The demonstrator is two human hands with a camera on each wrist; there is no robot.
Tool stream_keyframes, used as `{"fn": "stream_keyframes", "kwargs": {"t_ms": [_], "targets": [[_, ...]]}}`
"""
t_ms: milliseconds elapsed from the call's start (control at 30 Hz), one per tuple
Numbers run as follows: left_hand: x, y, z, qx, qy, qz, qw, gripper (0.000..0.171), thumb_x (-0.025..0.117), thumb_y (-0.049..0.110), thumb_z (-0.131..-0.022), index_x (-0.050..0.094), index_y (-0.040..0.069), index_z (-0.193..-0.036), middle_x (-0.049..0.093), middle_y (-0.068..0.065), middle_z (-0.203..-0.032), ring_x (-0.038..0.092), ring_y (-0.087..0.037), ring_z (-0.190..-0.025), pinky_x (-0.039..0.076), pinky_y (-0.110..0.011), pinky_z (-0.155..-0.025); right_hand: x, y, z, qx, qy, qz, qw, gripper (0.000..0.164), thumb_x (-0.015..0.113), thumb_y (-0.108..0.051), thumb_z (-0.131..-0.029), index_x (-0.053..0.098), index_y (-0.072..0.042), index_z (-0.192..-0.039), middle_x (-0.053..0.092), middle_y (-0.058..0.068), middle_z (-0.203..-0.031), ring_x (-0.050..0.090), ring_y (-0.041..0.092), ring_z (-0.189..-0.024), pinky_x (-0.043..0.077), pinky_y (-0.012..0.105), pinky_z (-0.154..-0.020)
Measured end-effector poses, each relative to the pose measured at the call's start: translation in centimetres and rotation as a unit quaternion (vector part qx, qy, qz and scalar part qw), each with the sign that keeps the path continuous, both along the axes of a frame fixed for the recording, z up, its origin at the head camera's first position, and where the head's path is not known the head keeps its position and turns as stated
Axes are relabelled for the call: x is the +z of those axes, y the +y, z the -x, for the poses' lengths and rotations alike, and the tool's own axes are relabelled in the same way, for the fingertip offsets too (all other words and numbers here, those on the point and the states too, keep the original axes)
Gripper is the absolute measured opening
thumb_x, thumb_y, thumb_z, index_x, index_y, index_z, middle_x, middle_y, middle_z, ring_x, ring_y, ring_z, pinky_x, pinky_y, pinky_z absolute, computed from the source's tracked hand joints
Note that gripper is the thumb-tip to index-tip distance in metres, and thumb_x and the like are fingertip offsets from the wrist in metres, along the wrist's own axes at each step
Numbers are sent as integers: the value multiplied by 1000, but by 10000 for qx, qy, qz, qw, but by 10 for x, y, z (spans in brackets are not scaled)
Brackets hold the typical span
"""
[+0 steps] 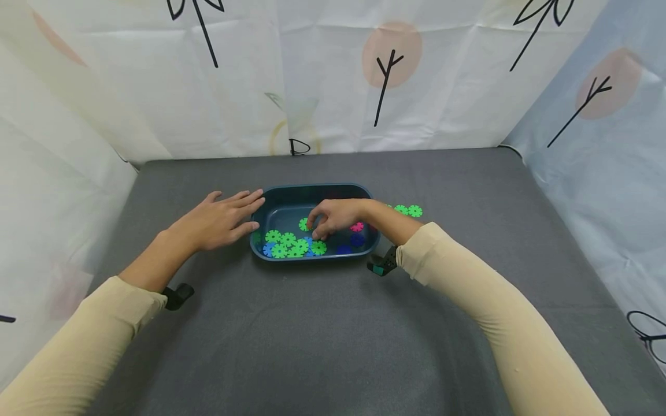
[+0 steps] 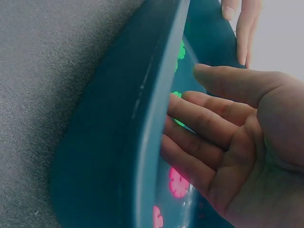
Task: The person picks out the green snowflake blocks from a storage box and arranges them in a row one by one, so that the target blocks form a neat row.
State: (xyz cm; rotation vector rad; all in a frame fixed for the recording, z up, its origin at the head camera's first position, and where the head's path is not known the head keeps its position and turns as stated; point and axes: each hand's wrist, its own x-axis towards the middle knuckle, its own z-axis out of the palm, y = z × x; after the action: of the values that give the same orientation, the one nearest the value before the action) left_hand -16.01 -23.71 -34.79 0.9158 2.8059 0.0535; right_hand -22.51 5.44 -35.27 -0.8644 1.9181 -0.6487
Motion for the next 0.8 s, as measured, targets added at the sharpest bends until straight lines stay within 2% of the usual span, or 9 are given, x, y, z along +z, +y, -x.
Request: {"fn": "stream_keyframes", "kwargs": {"t_ms": [200,400,800], "targets": [[0,0,-1,17,8,-2,10000,63,53,36,-104,33,6,-156,26,-14,-162,29,-36,-146,21,-71,-108,-1,2,-4,215,-239,-44,9995,40,59,-10,-101,51,2,-139,70,14,-120,65,19,-114,48,32,-98],[0,0,-1,16,22,26,10000,63,52,36,-104,33,5,-156,26,-14,-162,29,-37,-146,21,-71,-108,-1,6,-11,208,-502,-74,9985,43,60,-4,-99,50,2,-140,68,13,-125,64,18,-117,48,31,-100],[1,2,-2,35,6,-9,10000,63,53,35,-104,34,4,-155,27,-15,-162,30,-37,-146,20,-72,-109,-2,12,-19,399,-495,-57,9980,38,54,2,-99,54,2,-137,69,12,-122,64,17,-117,48,30,-99]]}}
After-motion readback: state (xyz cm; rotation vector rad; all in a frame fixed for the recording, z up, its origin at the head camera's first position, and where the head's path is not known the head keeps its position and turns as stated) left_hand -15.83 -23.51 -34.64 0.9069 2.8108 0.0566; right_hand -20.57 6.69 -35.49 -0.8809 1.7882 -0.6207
